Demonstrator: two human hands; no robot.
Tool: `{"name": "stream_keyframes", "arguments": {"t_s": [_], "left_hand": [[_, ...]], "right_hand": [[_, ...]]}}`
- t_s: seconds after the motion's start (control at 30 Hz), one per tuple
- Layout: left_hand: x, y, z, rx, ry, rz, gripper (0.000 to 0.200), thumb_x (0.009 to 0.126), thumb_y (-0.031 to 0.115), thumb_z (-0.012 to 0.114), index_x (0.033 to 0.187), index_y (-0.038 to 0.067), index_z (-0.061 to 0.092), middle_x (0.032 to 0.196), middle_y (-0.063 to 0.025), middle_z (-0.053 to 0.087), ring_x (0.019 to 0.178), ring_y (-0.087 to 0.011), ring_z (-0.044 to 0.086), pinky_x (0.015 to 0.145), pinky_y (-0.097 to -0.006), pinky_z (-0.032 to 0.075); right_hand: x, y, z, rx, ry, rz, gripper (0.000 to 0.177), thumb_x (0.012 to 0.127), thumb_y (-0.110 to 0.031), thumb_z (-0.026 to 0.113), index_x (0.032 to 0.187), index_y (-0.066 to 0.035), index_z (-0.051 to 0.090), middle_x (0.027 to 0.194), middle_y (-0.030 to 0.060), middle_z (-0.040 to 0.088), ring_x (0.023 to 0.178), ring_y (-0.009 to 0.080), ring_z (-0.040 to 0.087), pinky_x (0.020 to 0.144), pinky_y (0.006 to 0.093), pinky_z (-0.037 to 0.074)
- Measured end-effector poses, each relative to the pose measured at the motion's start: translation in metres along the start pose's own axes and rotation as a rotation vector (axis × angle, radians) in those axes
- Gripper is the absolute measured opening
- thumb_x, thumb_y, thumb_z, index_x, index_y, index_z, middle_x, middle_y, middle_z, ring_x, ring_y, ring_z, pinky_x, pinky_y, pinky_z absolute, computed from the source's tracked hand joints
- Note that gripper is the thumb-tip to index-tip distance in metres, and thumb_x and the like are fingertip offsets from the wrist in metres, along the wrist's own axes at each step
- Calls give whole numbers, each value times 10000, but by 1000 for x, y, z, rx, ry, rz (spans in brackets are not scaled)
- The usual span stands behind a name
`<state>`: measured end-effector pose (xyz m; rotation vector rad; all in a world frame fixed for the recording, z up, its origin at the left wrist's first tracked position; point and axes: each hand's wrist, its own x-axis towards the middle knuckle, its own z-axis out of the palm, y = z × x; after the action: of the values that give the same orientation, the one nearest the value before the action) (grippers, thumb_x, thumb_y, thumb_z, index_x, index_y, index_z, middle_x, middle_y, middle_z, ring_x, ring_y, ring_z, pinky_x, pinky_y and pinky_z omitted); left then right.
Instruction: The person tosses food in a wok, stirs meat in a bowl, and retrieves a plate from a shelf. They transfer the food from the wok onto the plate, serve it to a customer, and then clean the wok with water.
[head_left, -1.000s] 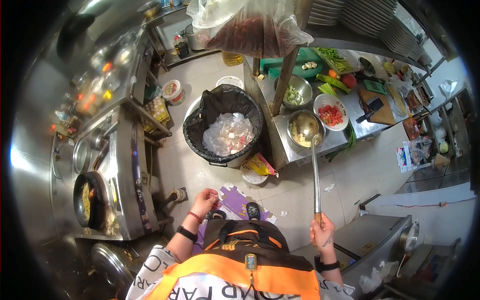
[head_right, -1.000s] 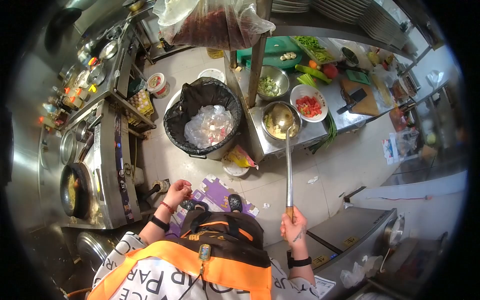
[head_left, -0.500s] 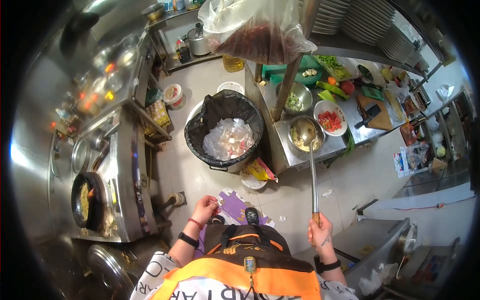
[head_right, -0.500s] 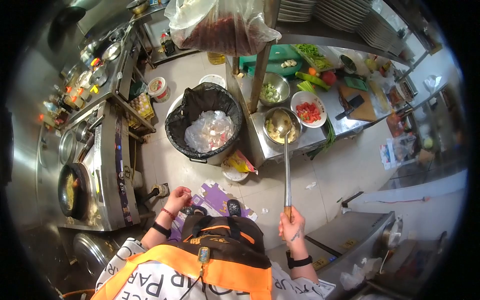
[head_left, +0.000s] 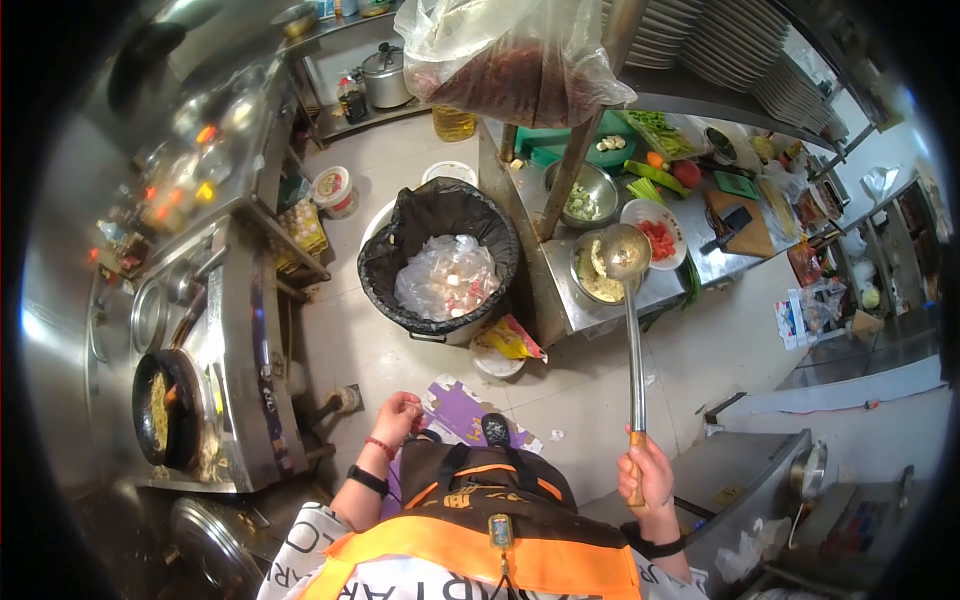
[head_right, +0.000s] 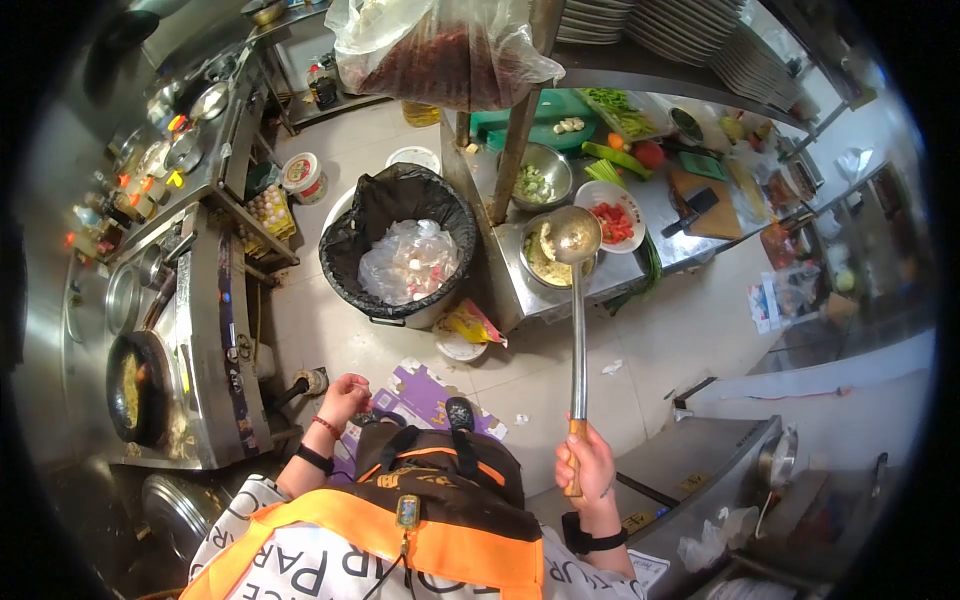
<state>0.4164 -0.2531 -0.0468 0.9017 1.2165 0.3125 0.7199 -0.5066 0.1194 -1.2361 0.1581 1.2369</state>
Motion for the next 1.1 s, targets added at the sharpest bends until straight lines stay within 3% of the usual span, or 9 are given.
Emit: {"name": "stream_keyframes", "arguments": {"t_s": [0.2, 0.33, 0.5, 0.53, 0.6, 0.7, 0.87, 1.03, 1.1], "left_hand": [[8, 12, -11, 6, -8, 2, 135, 848, 1, 485, 983, 10, 480, 759, -71, 571, 635, -149, 596, 553, -247, 490], [7, 11, -40, -34, 11, 24, 144, 847, -2, 479, 991, 5, 480, 766, -72, 571, 640, -148, 599, 558, -247, 492], [-4, -3, -112, -151, 121, 99, 160, 842, -15, 469, 1001, -6, 476, 776, -73, 573, 643, -144, 598, 554, -245, 495], [-12, -6, -129, -143, 182, 98, 139, 860, 19, 486, 999, 31, 484, 779, -48, 564, 665, -143, 598, 596, -263, 508], [-16, -25, -172, -221, 289, 124, 153, 852, 6, 486, 1004, 23, 486, 789, -62, 572, 659, -149, 603, 576, -258, 506], [-53, -43, -229, -313, 531, 127, 149, 841, 16, 523, 988, 29, 502, 782, -68, 585, 655, -154, 615, 554, -262, 505], [-106, -81, -299, -508, 836, 118, 135, 838, 45, 545, 966, 26, 508, 750, -45, 583, 626, -127, 608, 536, -253, 493], [-136, -98, -327, -705, 1010, 116, 129, 839, 44, 536, 962, 20, 509, 766, -38, 583, 632, -117, 607, 543, -231, 488], [-138, -101, -330, -849, 1029, 171, 128, 841, 45, 532, 965, 26, 511, 772, -36, 584, 642, -118, 611, 549, -232, 489]], "right_hand": [[-27, -1, 2, -238, -98, 4, 398, 878, -74, 481, 1269, -65, 411, 654, 48, 473, 419, 82, 406, 378, 210, 345], [-5, 7, 43, -265, -349, 227, 435, 878, -69, 495, 1297, -58, 379, 666, 33, 460, 440, 69, 408, 385, 195, 336], [57, 39, 159, -484, -631, 374, 439, 887, -79, 493, 1307, -51, 368, 661, 31, 446, 428, 59, 400, 366, 179, 318], [66, 45, 181, -519, -668, 400, 439, 887, -79, 493, 1307, -51, 368, 661, 31, 446, 428, 59, 400, 366, 179, 318], [89, 67, 244, -564, -778, 431, 290, 881, -91, 539, 1146, -40, 432, 671, 34, 470, 446, 66, 415, 360, 199, 330], [103, 99, 337, -655, -898, 470, 378, 877, -65, 529, 1234, -46, 406, 664, 62, 483, 422, 80, 415, 353, 204, 335], [104, 186, 477, -907, -1201, 296, 489, 830, -53, 533, 1286, 34, 380, 655, 69, 509, 412, 88, 424, 381, 204, 366], [95, 271, 586, -1183, -1529, 91, 472, 829, -35, 524, 1283, 22, 407, 658, 22, 511, 452, 69, 469, 401, 209, 391], [103, 306, 630, -1472, -1667, -354, 457, 798, -41, 558, 1239, 7, 447, 687, 83, 572, 471, 152, 534, 453, 258, 443]]}}
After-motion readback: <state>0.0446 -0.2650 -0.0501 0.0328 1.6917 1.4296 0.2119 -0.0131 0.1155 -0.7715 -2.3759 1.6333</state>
